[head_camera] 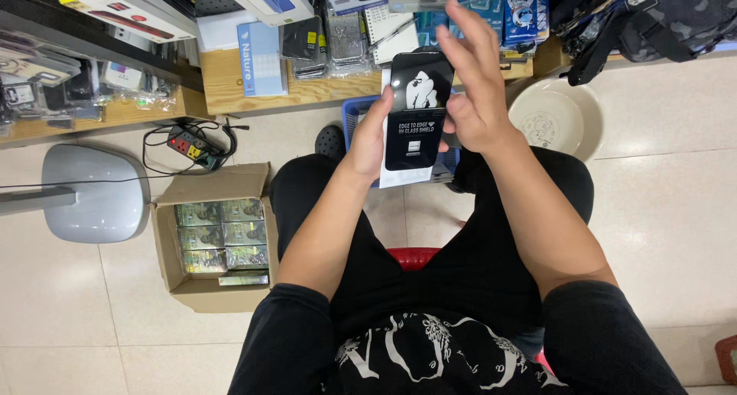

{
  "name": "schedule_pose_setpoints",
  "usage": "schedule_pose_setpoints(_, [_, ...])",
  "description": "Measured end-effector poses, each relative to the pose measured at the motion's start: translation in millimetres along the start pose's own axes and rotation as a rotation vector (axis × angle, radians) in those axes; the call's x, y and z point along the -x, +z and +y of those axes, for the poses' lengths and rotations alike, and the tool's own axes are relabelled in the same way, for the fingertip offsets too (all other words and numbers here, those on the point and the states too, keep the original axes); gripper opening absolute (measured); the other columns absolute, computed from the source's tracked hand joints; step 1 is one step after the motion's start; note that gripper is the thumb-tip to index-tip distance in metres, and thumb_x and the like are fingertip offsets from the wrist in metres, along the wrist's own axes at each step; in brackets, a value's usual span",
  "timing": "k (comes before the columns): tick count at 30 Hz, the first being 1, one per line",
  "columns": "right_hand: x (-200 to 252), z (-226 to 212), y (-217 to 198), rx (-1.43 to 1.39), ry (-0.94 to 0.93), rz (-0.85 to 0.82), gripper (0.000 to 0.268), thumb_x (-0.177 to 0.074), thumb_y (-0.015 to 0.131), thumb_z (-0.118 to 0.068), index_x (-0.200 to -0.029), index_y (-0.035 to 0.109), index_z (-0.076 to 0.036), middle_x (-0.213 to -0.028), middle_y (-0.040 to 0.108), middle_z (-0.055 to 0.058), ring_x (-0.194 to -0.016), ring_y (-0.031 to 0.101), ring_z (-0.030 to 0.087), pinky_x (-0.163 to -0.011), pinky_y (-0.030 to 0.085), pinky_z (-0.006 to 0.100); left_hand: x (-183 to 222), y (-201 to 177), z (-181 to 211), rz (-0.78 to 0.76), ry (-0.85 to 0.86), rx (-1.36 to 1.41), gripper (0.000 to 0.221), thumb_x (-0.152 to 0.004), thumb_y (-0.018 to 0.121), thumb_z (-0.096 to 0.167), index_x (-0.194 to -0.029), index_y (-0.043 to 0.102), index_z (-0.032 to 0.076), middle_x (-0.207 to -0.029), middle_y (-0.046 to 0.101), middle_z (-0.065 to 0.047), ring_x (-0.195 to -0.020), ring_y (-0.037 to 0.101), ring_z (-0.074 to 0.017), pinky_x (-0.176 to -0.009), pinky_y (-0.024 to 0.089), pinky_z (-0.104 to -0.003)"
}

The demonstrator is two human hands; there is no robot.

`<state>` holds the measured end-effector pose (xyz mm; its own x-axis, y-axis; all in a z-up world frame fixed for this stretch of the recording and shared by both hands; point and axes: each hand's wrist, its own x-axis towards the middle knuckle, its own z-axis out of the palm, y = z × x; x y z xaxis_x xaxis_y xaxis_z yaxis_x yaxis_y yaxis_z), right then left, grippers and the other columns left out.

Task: The person wipes a small rectangular glass screen with a white cloth while holding it against a black backing plate, then places the screen into a blue plastic basket.

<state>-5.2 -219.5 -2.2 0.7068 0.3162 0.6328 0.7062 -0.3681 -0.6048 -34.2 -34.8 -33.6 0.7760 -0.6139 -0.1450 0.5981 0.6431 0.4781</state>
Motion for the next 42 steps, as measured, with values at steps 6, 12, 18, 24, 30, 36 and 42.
schedule_pose_setpoints(6, [0.0, 7.0, 16.4, 0.094, -0.051, -0.074, 0.065, -0.112, 0.020, -0.064, -0.164, 0.036, -0.029, -0.173, 0.013, 0.017, -0.164, 0.014, 0.041, -0.137, 0.018, 0.066, -1.7, -15.1, 1.7, 0.011, 0.182, 0.134, 0.056, -0.108, 0.053, 0.045, -0.138, 0.060, -0.002, -0.129, 0.069, -0.021, -0.116, 0.068, -0.0350, -0.104, 0.054, -0.051])
schedule_pose_setpoints(12, [18.4, 2.4, 42.3, 0.248, -0.110, -0.163, 0.068, -0.108, 0.021, -0.070, -0.164, 0.038, -0.035, -0.175, 0.004, 0.012, -0.164, 0.000, 0.039, -0.137, 0.014, 0.067, 5.7, -9.3, 27.0, 0.043, 0.247, 0.198, 0.060, -0.106, 0.054, 0.050, -0.141, 0.059, 0.002, -0.132, 0.067, -0.021, -0.119, 0.067, -0.0347, -0.107, 0.052, -0.049])
schedule_pose_setpoints(18, [32.1, -15.3, 61.9, 0.258, -0.244, -0.294, 0.066, -0.107, 0.028, -0.072, -0.161, 0.044, -0.036, -0.174, 0.010, 0.011, -0.161, 0.008, 0.042, -0.126, 0.027, 0.074, 13.2, -16.1, 56.7, -0.047, 0.348, 0.186, 0.070, -0.105, 0.047, 0.057, -0.137, 0.058, -0.005, -0.132, 0.067, -0.019, -0.118, 0.066, -0.0294, -0.105, 0.052, -0.042])
schedule_pose_setpoints(24, [33.3, -16.1, 58.5, 0.232, -0.314, -0.304, 0.066, -0.107, 0.029, -0.073, -0.158, 0.048, -0.036, -0.172, 0.015, 0.012, -0.160, 0.009, 0.040, -0.124, 0.024, 0.077, 17.1, -14.6, 60.4, -0.029, 0.311, 0.234, 0.072, -0.104, 0.048, 0.059, -0.142, 0.055, -0.002, -0.134, 0.066, -0.019, -0.114, 0.068, -0.0288, -0.101, 0.055, -0.044])
schedule_pose_setpoints(30, [18.3, 5.9, 45.5, 0.294, -0.324, -0.160, 0.069, -0.102, 0.021, -0.078, -0.153, 0.054, -0.044, -0.173, 0.012, 0.008, -0.160, 0.003, 0.037, -0.124, 0.016, 0.071, 12.9, -1.2, 36.9, 0.012, 0.311, 0.107, 0.063, -0.108, 0.049, 0.054, -0.142, 0.058, 0.002, -0.136, 0.065, -0.018, -0.114, 0.065, -0.0286, -0.091, 0.055, -0.038])
schedule_pose_setpoints(36, [11.4, 29.4, 9.8, 0.311, -0.209, -0.011, 0.073, -0.103, 0.023, -0.072, -0.152, 0.062, -0.034, -0.173, 0.006, 0.013, -0.162, -0.001, 0.041, -0.134, 0.009, 0.068, 11.3, -2.6, 7.7, 0.093, 0.045, 0.021, 0.068, -0.099, 0.057, 0.058, -0.134, 0.061, 0.001, -0.122, 0.071, -0.019, -0.096, 0.073, -0.0321, -0.085, 0.060, -0.041])
schedule_pose_setpoints(42, [8.1, 23.7, 2.0, 0.292, -0.080, 0.047, 0.068, -0.107, 0.023, -0.068, -0.161, 0.043, -0.033, -0.173, 0.005, 0.014, -0.164, -0.001, 0.041, -0.138, 0.010, 0.070, 8.8, -0.4, 3.6, 0.080, -0.006, -0.116, 0.077, -0.097, 0.049, 0.066, -0.133, 0.062, 0.000, -0.111, 0.074, -0.022, -0.085, 0.075, -0.0310, -0.080, 0.062, -0.038])
